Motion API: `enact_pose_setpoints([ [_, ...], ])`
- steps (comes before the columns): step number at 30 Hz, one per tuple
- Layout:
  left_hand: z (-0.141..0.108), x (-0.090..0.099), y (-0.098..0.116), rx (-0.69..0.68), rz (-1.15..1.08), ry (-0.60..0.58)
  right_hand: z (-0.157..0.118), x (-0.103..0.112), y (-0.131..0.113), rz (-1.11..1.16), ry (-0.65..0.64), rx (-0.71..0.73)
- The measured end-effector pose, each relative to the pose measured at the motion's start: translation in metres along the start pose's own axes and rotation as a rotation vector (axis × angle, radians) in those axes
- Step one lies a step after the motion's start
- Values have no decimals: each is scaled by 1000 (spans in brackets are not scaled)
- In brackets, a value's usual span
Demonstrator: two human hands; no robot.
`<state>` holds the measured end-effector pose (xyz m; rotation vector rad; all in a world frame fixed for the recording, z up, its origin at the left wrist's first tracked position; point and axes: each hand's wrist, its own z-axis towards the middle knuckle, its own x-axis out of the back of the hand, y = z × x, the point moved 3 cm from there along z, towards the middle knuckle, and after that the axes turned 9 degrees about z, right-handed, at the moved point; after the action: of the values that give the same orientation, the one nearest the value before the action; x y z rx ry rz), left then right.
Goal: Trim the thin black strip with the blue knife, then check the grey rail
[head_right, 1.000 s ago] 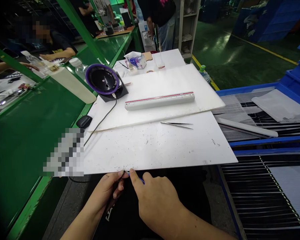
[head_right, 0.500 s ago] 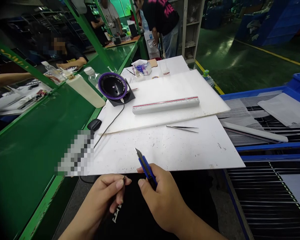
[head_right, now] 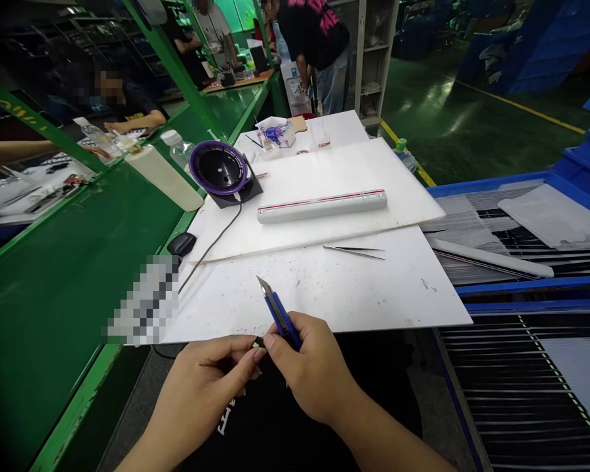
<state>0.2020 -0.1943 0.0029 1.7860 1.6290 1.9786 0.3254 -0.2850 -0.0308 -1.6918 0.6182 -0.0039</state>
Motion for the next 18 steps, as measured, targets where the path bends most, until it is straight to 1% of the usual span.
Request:
enact_pose_setpoints([
  [6, 1, -4, -4, 54, -56, -45, 8, 1, 8, 59, -52, -73],
  [10, 1, -5, -5, 25, -7, -29, 10, 3, 9, 58, -79, -60],
  [12, 1, -5, -6, 28, -46, -39, 11, 4, 10, 62, -101, -49],
  [14, 1, -5, -8, 64, -195, -95, 11, 6, 10, 71, -136, -41],
  [18, 4, -13, -14, 202, -662, -281, 12, 6, 11, 71, -207, -24],
])
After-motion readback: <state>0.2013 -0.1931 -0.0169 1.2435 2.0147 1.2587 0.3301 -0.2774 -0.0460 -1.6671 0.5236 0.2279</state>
